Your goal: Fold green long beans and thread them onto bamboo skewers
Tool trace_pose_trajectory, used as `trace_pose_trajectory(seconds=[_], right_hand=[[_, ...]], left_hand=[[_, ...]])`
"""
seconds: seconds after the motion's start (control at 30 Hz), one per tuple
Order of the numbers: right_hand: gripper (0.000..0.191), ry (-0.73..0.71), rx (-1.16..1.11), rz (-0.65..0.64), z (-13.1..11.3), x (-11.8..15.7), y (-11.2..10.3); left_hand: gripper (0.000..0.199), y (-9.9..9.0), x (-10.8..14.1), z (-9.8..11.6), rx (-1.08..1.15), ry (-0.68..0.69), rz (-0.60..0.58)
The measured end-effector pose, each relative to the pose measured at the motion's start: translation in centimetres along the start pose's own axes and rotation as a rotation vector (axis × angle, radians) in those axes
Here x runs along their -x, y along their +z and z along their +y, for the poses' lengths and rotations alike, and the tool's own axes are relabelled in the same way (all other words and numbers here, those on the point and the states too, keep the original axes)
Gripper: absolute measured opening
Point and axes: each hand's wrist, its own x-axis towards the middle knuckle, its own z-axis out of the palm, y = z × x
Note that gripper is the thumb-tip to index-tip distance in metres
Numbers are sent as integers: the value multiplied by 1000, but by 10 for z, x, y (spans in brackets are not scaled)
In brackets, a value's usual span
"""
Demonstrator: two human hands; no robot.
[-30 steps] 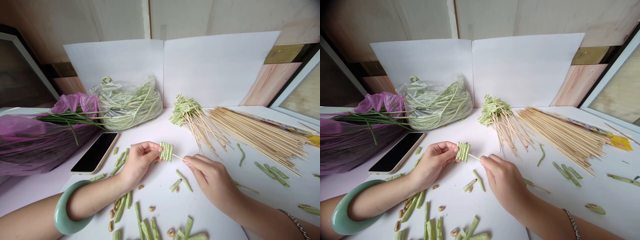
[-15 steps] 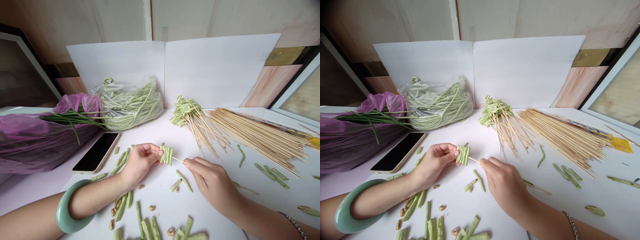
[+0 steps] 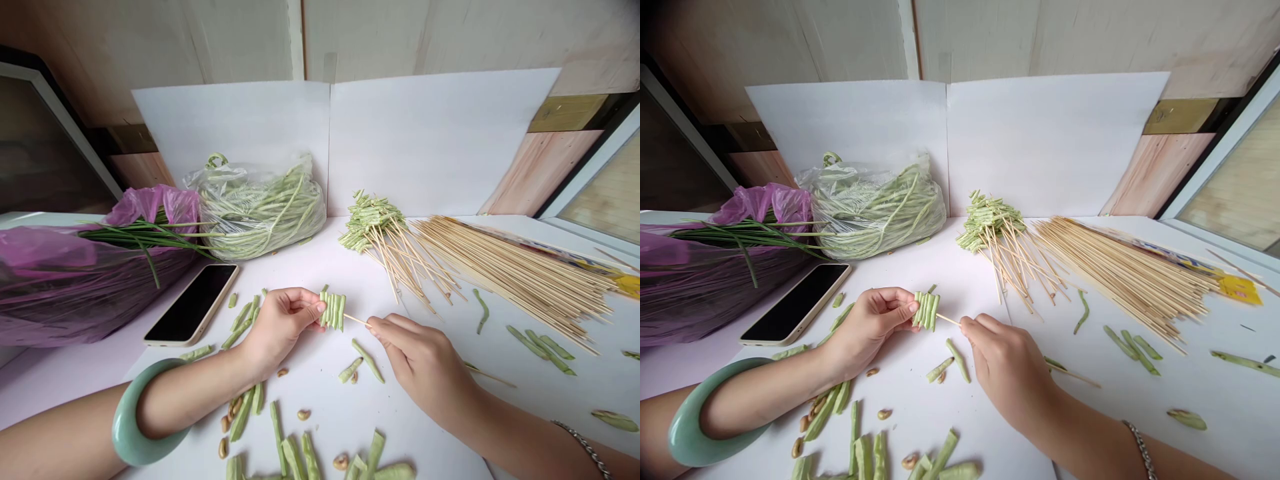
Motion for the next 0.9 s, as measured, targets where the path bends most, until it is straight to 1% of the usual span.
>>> trace_pose_trajectory(seconds=[0.23,0.63,0.9], right_hand=[[32,-3,11,2,-1,0,0],[33,-11,16,10,0,-1,0],[32,-29,9,31,0,1,1]], left_hand=[[31,1,1,1,1,-9,-1],[38,4,3,4,-2,-12,16],[35,4,4,3,-17,-7,10]])
